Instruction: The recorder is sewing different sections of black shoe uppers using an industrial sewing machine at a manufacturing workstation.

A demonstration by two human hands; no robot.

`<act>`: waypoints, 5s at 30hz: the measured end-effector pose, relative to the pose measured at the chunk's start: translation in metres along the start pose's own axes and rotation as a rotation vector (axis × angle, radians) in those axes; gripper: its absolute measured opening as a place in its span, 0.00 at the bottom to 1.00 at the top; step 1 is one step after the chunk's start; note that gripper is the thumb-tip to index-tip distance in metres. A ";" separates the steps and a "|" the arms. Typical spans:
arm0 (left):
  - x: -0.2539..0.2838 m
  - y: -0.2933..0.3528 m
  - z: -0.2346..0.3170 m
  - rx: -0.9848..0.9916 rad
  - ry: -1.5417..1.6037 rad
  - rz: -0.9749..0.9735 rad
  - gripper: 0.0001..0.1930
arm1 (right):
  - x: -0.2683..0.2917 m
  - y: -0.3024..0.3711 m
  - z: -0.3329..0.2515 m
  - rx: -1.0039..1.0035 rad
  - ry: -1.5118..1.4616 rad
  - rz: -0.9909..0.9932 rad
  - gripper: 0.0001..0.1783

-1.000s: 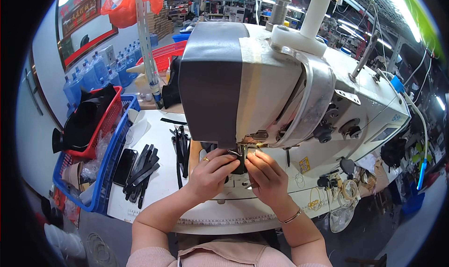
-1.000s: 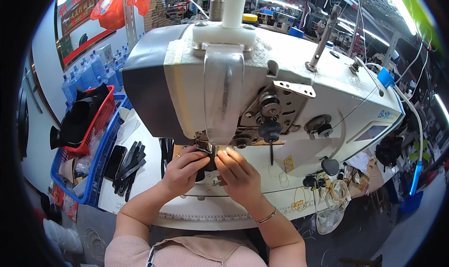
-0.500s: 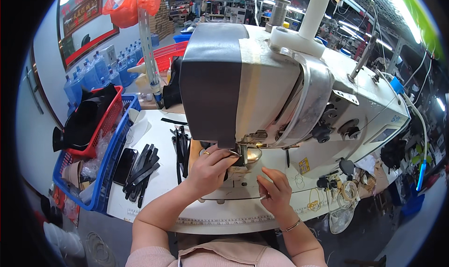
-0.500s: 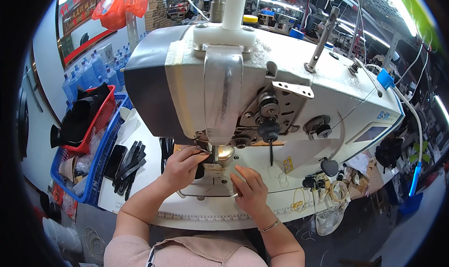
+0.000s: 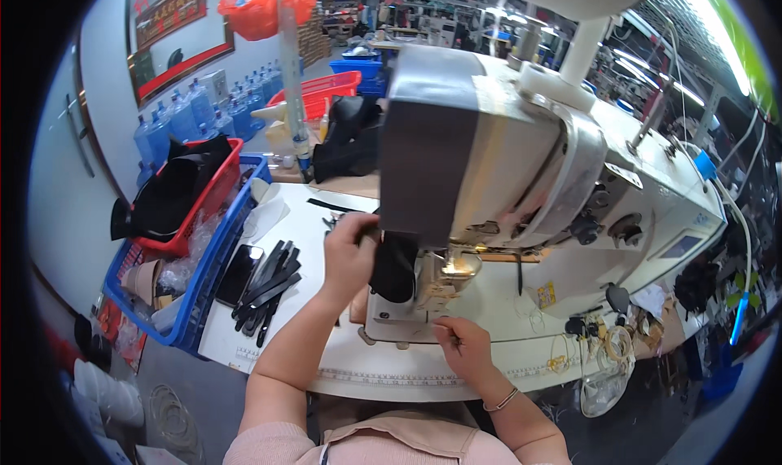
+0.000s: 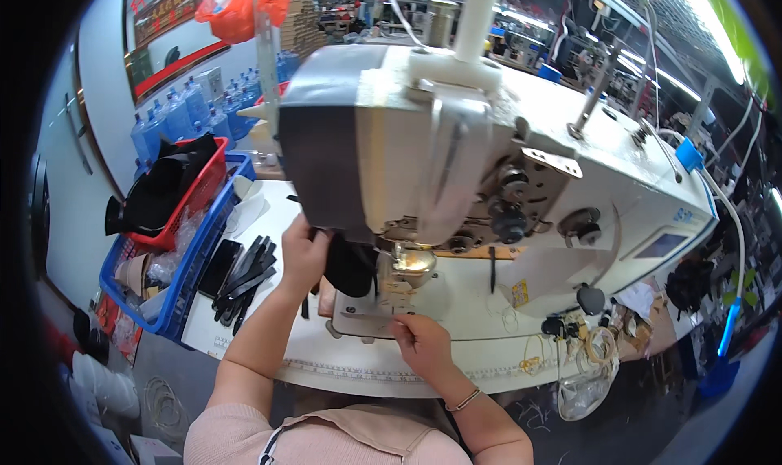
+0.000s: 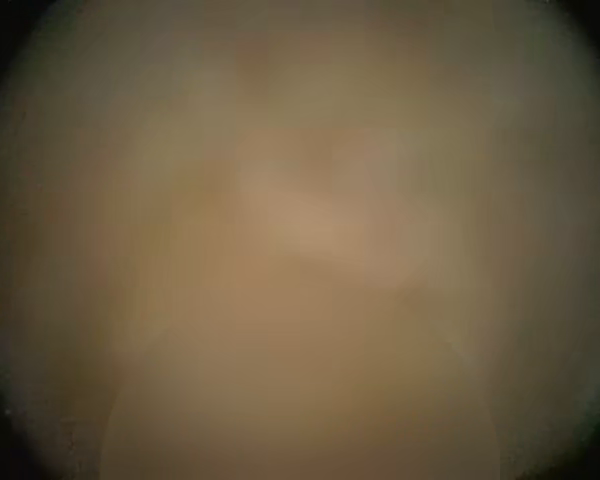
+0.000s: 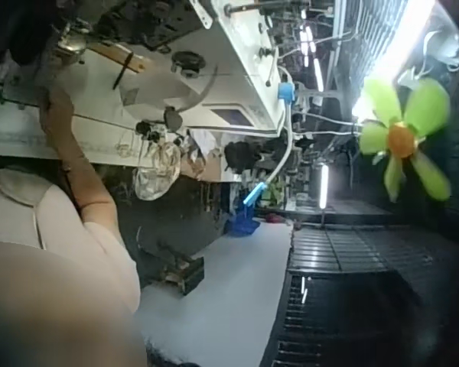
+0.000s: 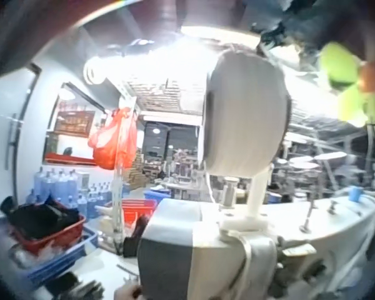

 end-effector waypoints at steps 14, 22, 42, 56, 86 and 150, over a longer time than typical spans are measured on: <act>0.095 0.054 -0.001 0.552 0.763 0.133 0.09 | -0.069 -0.069 -0.134 0.451 -0.266 -0.152 0.19; 0.096 0.072 -0.003 0.702 0.962 0.216 0.11 | -0.073 -0.065 -0.144 0.516 -0.176 -0.035 0.18; 0.098 0.077 0.001 0.640 0.943 0.273 0.10 | -0.078 -0.076 -0.153 0.583 -0.318 -0.059 0.14; 0.195 0.132 -0.020 0.584 0.886 0.605 0.17 | -0.058 -0.014 -0.059 0.194 -0.377 0.158 0.25; 0.055 0.128 -0.025 0.377 0.192 -0.180 0.28 | -0.048 0.002 -0.025 -0.742 -1.032 -0.364 0.12; 0.087 0.108 -0.031 0.583 0.627 0.215 0.06 | -0.013 0.036 -0.007 -0.603 -0.822 -0.289 0.12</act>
Point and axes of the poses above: each hand's wrist, its own y-axis away from the middle knuckle, its own x-axis out of the back of the hand, z = x × y, the point moved 7 cm from there along -y, towards the middle knuckle, and after that the axes turned 13 degrees about -x, right-handed, at the moved point
